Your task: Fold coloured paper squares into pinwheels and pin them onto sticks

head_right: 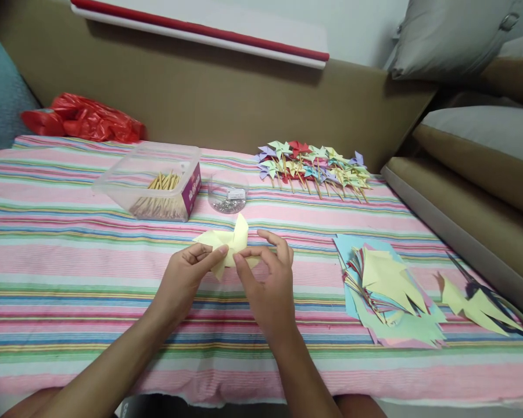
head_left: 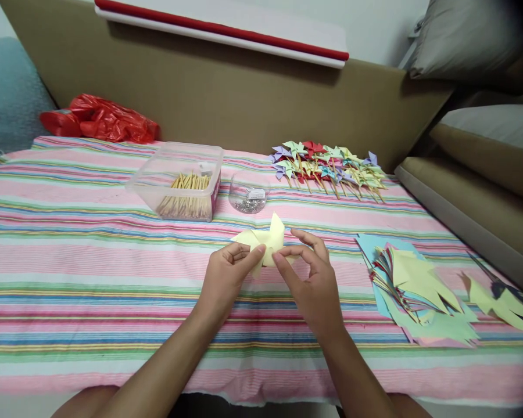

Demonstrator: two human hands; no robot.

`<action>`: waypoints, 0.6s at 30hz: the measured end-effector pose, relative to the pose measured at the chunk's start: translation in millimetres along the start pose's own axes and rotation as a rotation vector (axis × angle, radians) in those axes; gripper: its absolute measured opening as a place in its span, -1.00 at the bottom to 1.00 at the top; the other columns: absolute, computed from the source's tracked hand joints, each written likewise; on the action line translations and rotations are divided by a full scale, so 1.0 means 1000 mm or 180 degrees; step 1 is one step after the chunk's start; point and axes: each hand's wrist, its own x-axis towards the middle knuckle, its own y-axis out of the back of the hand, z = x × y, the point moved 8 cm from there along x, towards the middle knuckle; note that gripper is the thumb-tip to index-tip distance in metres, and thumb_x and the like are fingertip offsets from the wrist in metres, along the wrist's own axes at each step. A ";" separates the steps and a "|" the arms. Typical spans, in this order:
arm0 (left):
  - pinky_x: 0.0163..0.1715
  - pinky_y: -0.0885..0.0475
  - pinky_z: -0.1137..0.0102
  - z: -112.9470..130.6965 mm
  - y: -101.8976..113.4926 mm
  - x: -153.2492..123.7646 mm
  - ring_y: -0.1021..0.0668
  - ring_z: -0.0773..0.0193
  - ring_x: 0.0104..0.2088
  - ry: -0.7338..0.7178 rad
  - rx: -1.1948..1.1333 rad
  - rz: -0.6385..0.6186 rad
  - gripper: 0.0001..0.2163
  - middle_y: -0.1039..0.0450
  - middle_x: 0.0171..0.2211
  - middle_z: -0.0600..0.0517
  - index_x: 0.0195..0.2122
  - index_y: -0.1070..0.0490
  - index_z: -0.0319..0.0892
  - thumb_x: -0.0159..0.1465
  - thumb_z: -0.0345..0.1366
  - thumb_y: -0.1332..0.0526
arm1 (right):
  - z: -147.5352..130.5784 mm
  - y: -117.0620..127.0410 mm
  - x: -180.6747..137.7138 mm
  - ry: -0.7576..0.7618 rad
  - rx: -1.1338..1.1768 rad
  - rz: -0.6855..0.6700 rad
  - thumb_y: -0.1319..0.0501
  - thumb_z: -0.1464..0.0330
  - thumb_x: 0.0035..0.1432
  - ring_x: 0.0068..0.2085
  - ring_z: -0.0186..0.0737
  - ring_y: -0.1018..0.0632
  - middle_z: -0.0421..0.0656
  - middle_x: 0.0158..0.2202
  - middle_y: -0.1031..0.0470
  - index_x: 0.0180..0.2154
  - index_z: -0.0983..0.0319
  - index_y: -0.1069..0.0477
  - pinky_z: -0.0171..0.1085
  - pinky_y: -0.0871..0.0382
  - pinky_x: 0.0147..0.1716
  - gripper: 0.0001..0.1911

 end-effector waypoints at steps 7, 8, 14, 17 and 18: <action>-0.47 -0.30 0.46 -0.002 -0.002 -0.001 -0.43 0.34 -0.51 0.0045 -0.0072 -0.0008 -0.73 -0.46 -0.55 0.10 -0.52 -0.52 -0.19 0.09 -0.11 -0.45 | 0.006 -0.003 0.001 -0.0133 0.0076 0.0033 -0.32 0.25 0.15 0.20 0.01 -0.38 -0.06 0.08 -0.39 -0.35 0.13 -0.56 0.08 -0.19 0.22 -0.89; -0.46 -0.30 0.46 -0.002 -0.003 0.000 -0.43 0.34 -0.50 0.0056 -0.0089 -0.0017 -0.74 -0.47 -0.55 0.10 -0.52 -0.52 -0.20 0.09 -0.12 -0.45 | 0.006 -0.003 0.001 -0.0147 0.0086 0.0035 -0.32 0.25 0.15 0.20 0.01 -0.38 -0.06 0.08 -0.39 -0.36 0.13 -0.56 0.08 -0.19 0.22 -0.89; -0.41 -0.35 0.44 -0.004 -0.005 -0.001 -0.48 0.31 -0.45 0.0113 -0.0149 -0.0119 -0.75 -0.53 -0.49 0.06 -0.46 -0.55 -0.20 0.13 -0.10 -0.43 | 0.008 -0.004 0.001 -0.0256 0.0142 0.0085 -0.32 0.25 0.13 0.18 0.03 -0.40 -0.06 0.06 -0.40 -0.38 0.14 -0.55 0.09 -0.23 0.19 -0.89; -0.39 -0.37 0.43 -0.005 -0.005 -0.001 -0.50 0.29 -0.43 0.0095 -0.0151 -0.0145 -0.76 -0.55 -0.46 0.05 -0.44 -0.57 -0.19 0.11 -0.11 -0.45 | 0.008 -0.003 0.001 -0.0256 0.0152 0.0135 -0.33 0.26 0.12 0.16 0.03 -0.41 -0.06 0.06 -0.41 -0.39 0.14 -0.55 0.09 -0.24 0.18 -0.90; -0.39 -0.37 0.43 -0.005 -0.005 -0.001 -0.51 0.28 -0.43 0.0100 -0.0150 -0.0153 -0.76 -0.56 -0.46 0.05 -0.44 -0.58 -0.18 0.10 -0.10 -0.45 | 0.007 -0.003 0.001 -0.0246 0.0154 0.0151 -0.32 0.26 0.12 0.16 0.03 -0.41 -0.06 0.05 -0.42 -0.39 0.14 -0.55 0.08 -0.24 0.17 -0.90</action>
